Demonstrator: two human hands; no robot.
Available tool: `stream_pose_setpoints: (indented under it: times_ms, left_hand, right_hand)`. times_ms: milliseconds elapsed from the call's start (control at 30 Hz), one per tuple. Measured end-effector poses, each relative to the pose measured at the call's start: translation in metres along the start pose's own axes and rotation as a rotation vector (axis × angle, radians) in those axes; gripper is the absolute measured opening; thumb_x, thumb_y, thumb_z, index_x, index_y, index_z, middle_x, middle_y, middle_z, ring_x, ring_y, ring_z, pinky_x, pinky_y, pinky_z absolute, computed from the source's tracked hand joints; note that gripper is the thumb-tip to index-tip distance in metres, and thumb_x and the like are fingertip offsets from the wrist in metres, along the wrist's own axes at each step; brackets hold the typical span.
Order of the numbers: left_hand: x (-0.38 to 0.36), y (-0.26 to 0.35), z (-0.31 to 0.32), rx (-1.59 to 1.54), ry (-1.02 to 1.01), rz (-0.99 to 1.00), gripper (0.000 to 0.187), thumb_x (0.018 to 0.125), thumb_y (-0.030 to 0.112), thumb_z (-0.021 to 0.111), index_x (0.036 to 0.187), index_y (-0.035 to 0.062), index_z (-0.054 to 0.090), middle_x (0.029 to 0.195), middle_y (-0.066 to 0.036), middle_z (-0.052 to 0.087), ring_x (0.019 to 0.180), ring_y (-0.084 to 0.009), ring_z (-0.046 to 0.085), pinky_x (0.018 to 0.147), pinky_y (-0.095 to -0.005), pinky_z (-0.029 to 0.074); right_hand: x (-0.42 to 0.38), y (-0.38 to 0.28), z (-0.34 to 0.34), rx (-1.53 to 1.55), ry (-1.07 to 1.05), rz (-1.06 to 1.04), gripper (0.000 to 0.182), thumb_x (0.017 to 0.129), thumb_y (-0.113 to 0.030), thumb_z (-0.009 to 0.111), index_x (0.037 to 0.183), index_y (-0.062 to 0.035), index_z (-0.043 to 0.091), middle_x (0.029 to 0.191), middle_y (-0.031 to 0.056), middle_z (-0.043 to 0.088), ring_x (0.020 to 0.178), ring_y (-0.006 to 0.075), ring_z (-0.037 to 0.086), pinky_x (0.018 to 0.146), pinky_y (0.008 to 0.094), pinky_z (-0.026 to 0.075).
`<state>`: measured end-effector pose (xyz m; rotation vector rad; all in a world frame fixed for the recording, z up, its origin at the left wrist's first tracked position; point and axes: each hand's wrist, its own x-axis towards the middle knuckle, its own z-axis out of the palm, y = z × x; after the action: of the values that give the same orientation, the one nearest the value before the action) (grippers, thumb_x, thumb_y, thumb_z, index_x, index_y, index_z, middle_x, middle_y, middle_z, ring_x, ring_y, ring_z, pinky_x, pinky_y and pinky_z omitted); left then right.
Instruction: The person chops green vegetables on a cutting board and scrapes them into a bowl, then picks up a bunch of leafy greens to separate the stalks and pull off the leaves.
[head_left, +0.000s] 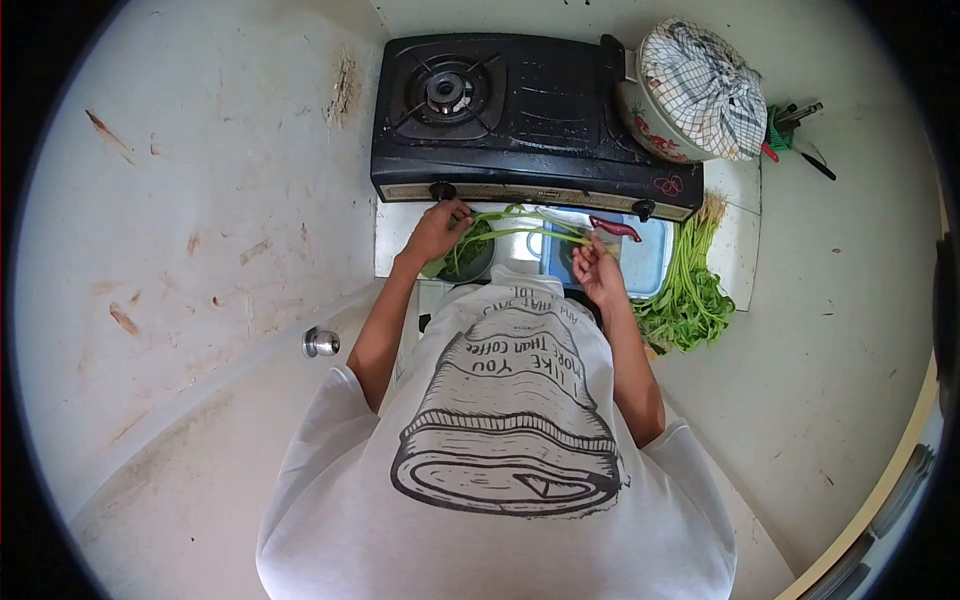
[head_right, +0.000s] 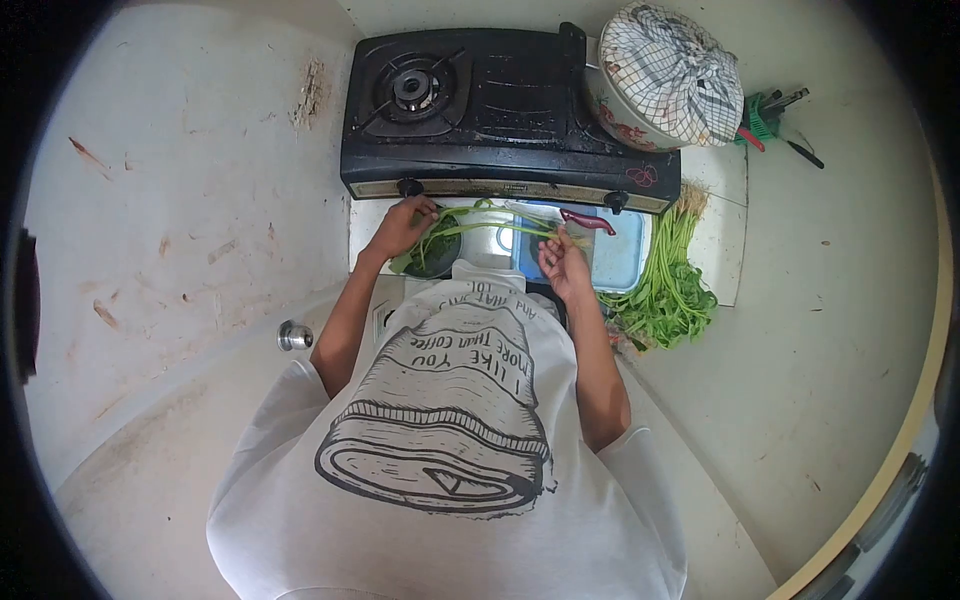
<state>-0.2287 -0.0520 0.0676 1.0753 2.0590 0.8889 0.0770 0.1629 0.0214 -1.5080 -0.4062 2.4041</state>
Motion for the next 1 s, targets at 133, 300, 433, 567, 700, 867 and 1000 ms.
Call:
stream_pose_setpoints:
  times_ms: [133, 300, 433, 567, 700, 867, 1000]
  left_hand:
    - [-0.014, 0.013, -0.002, -0.023, 0.029, 0.078, 0.028, 0.089, 0.008, 0.073, 0.116, 0.0051, 0.067, 0.119, -0.014, 0.064, 0.116, -0.0336, 0.062, 0.101, -0.0414, 0.049]
    - [-0.018, 0.005, -0.002, 0.050, -0.043, 0.192, 0.041, 0.078, -0.010, 0.068, 0.115, 0.0092, 0.067, 0.124, -0.014, 0.056, 0.118, -0.0361, 0.059, 0.102, -0.0436, 0.049]
    - [-0.014, -0.002, -0.007, 0.074, -0.048, 0.228, 0.038, 0.075, -0.015, 0.061, 0.106, 0.0065, 0.070, 0.123, -0.013, 0.055, 0.120, -0.0349, 0.059, 0.103, -0.0428, 0.049]
    - [-0.013, -0.007, -0.005, 0.077, -0.036, 0.193, 0.031, 0.077, -0.014, 0.061, 0.100, 0.0042, 0.072, 0.127, -0.013, 0.055, 0.123, -0.0326, 0.058, 0.104, -0.0408, 0.048]
    - [-0.018, 0.012, -0.004, 0.016, 0.101, 0.209, 0.014, 0.087, -0.002, 0.068, 0.098, 0.0046, 0.073, 0.122, -0.014, 0.059, 0.118, -0.0332, 0.061, 0.102, -0.0416, 0.049]
    - [-0.025, 0.044, -0.005, -0.021, 0.482, 0.166, 0.012, 0.096, 0.007, 0.066, 0.107, 0.0055, 0.071, 0.111, -0.012, 0.064, 0.098, -0.0270, 0.063, 0.087, -0.0377, 0.051]
    - [-0.043, 0.052, 0.000, -0.333, 0.748, -0.086, 0.015, 0.101, 0.013, 0.065, 0.114, 0.0069, 0.067, 0.098, -0.005, 0.064, 0.082, -0.0144, 0.056, 0.073, -0.0296, 0.046]
  right_hand:
    - [-0.024, -0.011, 0.018, 0.065, -0.006, -0.013, 0.021, 0.102, -0.029, 0.067, 0.101, -0.0083, 0.064, 0.079, 0.0019, 0.068, 0.082, 0.0163, 0.069, 0.069, 0.0303, 0.059]
    - [-0.029, -0.012, 0.026, 0.084, -0.017, -0.019, 0.021, 0.102, -0.028, 0.068, 0.094, -0.0089, 0.064, 0.076, 0.0016, 0.067, 0.082, 0.0166, 0.069, 0.068, 0.0306, 0.059]
    - [-0.032, -0.020, 0.017, 0.164, -0.049, -0.091, 0.023, 0.101, -0.028, 0.068, 0.089, -0.0094, 0.063, 0.072, 0.0003, 0.064, 0.079, 0.0158, 0.068, 0.067, 0.0306, 0.059]
    - [-0.053, -0.043, 0.016, 0.258, -0.100, -0.139, 0.024, 0.103, -0.027, 0.066, 0.087, -0.0098, 0.062, 0.071, -0.0003, 0.062, 0.074, 0.0150, 0.066, 0.066, 0.0297, 0.058]
    - [-0.078, -0.057, 0.025, 0.371, -0.179, -0.126, 0.023, 0.105, -0.025, 0.063, 0.089, -0.0078, 0.064, 0.075, 0.0029, 0.065, 0.072, 0.0145, 0.065, 0.063, 0.0279, 0.056]
    - [-0.098, -0.059, 0.038, 0.474, -0.274, -0.141, 0.025, 0.106, -0.024, 0.062, 0.091, -0.0049, 0.064, 0.079, 0.0052, 0.067, 0.074, 0.0147, 0.065, 0.065, 0.0276, 0.056]
    - [-0.115, -0.052, 0.055, 0.553, -0.384, -0.188, 0.023, 0.106, -0.023, 0.061, 0.096, -0.0026, 0.065, 0.086, 0.0079, 0.069, 0.082, 0.0165, 0.065, 0.073, 0.0291, 0.056]
